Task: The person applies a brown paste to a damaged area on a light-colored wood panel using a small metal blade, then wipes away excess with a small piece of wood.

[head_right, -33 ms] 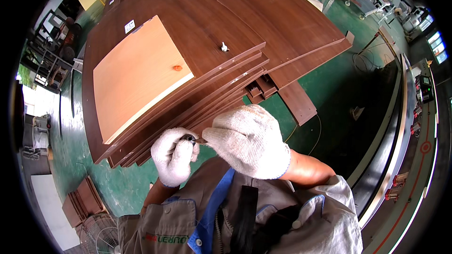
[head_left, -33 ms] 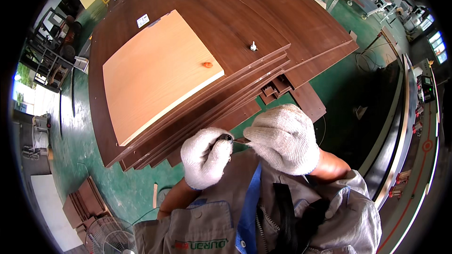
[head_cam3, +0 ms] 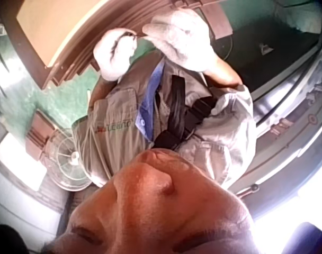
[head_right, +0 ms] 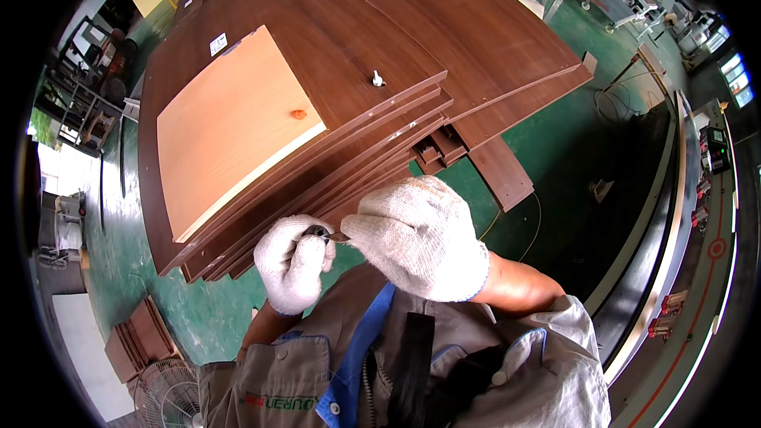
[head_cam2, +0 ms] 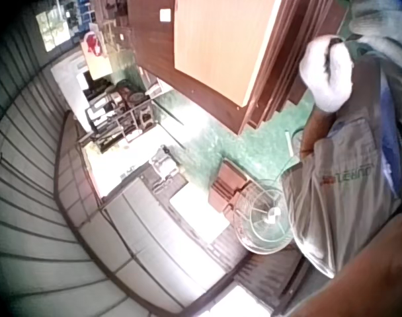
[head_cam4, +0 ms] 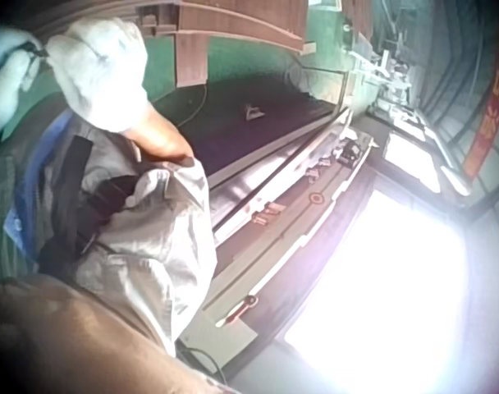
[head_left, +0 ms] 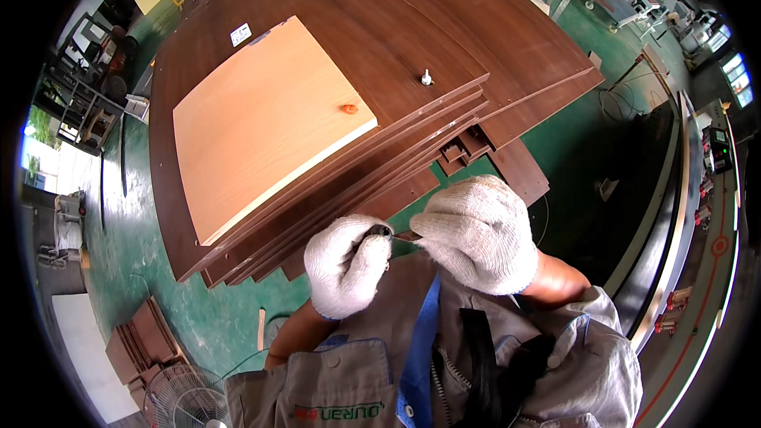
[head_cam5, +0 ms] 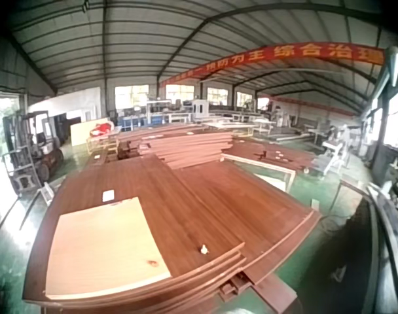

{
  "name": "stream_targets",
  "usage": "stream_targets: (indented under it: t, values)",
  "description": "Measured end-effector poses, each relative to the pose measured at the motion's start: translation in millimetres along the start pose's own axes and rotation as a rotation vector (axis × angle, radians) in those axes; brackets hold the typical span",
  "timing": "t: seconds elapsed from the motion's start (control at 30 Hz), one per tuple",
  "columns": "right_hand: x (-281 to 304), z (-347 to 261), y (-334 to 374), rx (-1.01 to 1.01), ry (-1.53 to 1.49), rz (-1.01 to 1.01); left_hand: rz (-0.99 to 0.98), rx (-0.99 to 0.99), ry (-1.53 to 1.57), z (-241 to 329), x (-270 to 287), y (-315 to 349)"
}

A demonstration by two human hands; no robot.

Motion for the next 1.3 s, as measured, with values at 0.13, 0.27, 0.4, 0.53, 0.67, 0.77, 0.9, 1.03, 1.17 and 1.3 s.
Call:
stream_targets:
  t: [0.13,0.27,0.4,0.53,0.67,0.77,0.9,1.03,1.17,1.3]
  values:
    - [1.1,3.3,3.4,-0.036,-0.012,-0.001,-0.039,-0.170,-0.110,5.2,-2.4,-2.0]
    - [1.8,3.6,4.5,-0.046,0.000,0.000,-0.031,-0.174,-0.104,3.4,-4.1,-1.1]
    - [3.6,3.6,4.3,-0.052,0.005,-0.008,-0.004,-0.192,-0.115,1.6,-5.4,-0.3]
    - [2.6,4.8,3.5,-0.052,-0.001,-0.004,-0.013,-0.180,-0.115,0.5,-5.2,-1.7]
    - [1.6,4.6,2.5,-0.050,-0.001,-0.009,0.005,-0.177,-0.116,-1.5,-4.9,-1.4]
    - [1.5,4.4,1.9,-0.048,0.008,-0.006,0.016,-0.168,-0.121,-1.4,-4.4,-1.3]
    - [0.1,4.7,1.7,-0.043,0.016,-0.010,0.024,-0.160,-0.140,0.3,-3.9,-1.6]
    - [-0.3,4.9,-0.3,-0.038,0.009,-0.003,0.023,-0.155,-0.128,-1.1,-2.8,-1.9]
    - [-0.9,6.4,-2.3,-0.023,0.002,-0.004,0.025,-0.203,-0.183,2.5,-3.4,-3.4]
    - [-1.7,6.1,-2.7,-0.021,0.009,-0.004,0.039,-0.230,-0.220,4.2,-3.5,-3.5]
Point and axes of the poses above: each hand's wrist, its own y-axis away from the middle knuckle, its own x-axis out of the back of the hand, z = x × y, the point moved 4 cm from there along -y, towards the middle knuckle, and after that the axes turned 3 degrees about -y, right-handed, at the moved point
